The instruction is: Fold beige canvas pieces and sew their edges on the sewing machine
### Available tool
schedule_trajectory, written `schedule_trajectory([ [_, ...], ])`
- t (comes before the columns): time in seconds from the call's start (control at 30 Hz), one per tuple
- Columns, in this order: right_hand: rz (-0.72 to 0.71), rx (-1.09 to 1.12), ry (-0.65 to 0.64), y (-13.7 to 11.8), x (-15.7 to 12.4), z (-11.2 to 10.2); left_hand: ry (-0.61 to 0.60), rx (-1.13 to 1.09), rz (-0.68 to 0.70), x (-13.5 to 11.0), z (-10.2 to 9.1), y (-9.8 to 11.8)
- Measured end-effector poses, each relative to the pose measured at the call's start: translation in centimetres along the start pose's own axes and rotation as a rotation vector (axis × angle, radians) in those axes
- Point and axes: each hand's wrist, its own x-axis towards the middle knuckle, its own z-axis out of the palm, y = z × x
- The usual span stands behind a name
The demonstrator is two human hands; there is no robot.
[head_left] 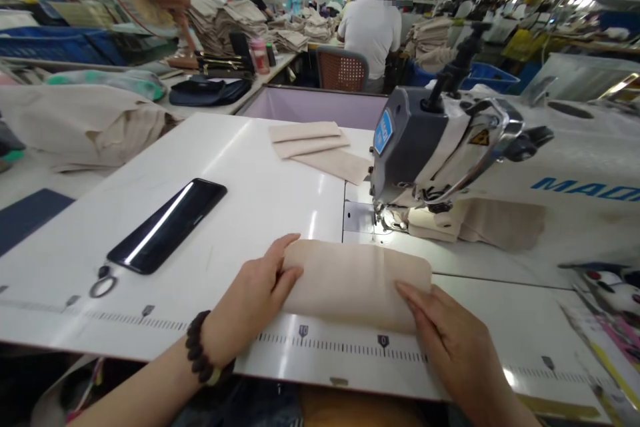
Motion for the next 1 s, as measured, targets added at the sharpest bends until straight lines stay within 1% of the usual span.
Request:
schedule_trajectory([
  [0.07, 0.008, -0.033, -0.023, 0.2, 0.2, -0.1, 0.023, -0.023, 0.025, -0.5, 0.1, -0.3],
  [0.2, 0.041, -0.044, -0.043, 0.3, 0.2, 0.0, 0.072, -0.036, 0.163, -1.5, 0.2, -0.7],
  [0.27, 0.066, -0.038, -0.058, 0.3, -0.1, 0.2, 0.076, -0.036, 0.205, -1.7, 0.3, -0.7],
  [0.37, 0.108, -0.052, -0.088, 0.5, -0.4, 0.4, 0.104, -0.03, 0.191, -1.9, 0.5, -0.5],
  [0.43, 0.103, -0.073, -0.098, 0.5, -0.4, 0.5, 0.116, -0.021, 0.178, -1.9, 0.6, -0.4],
  [0.6, 0.016, -0.145, -0.073, 0.7, 0.0, 0.4, 0.073, -0.029, 0.129, -1.5, 0.5, -0.3],
  [0.73, -0.079, -0.193, -0.12, 1.1, 0.1, 0.1, 0.049, -0.017, 0.112, -1.1, 0.5, -0.2],
  [0.83, -0.091, -0.204, -0.151, 1.3, 0.0, -0.1, 0.041, -0.011, 0.1, -1.0, 0.4, -0.1],
  [1.0, -0.109, -0.227, -0.151, 1.4, -0.2, -0.2, 0.014, -0.011, 0.083, -0.8, 0.3, -0.1],
])
